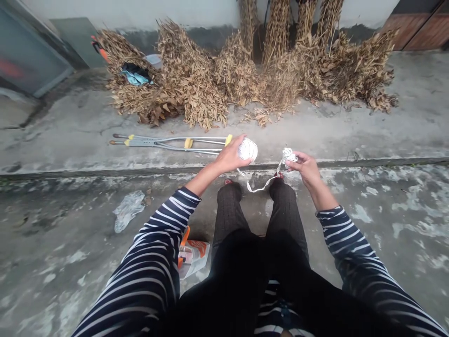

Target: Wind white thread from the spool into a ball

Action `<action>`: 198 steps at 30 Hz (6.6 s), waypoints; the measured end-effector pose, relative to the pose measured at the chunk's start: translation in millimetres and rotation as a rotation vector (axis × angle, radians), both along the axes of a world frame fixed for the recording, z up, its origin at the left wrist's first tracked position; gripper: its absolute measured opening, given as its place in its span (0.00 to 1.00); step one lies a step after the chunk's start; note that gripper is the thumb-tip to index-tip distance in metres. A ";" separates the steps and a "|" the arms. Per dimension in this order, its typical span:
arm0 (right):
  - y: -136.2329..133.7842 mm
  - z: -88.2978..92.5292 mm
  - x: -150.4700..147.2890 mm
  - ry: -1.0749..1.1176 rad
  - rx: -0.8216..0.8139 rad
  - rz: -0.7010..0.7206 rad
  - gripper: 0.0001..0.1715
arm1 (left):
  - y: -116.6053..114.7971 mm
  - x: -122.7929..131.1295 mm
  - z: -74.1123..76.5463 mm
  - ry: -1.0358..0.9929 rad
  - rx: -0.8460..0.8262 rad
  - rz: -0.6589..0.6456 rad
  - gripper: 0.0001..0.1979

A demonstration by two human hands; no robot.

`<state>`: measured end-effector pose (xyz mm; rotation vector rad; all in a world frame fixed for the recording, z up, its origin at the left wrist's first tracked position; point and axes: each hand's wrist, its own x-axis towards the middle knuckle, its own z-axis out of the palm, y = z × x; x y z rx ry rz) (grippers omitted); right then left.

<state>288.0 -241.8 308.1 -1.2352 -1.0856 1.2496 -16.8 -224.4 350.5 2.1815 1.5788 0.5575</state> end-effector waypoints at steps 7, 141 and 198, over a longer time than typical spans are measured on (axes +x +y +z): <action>-14.4 36.5 9.5 -0.030 0.091 0.003 0.31 | -2.1 -6.7 -0.2 0.054 -0.007 0.030 0.50; -35.4 14.7 -16.3 0.037 -0.100 0.136 0.33 | -3.6 -2.6 -7.0 -0.257 -0.060 0.004 0.51; 51.8 -14.0 -42.3 -0.415 0.019 -0.053 0.30 | 1.5 49.2 -34.0 -0.042 -0.308 -0.333 0.16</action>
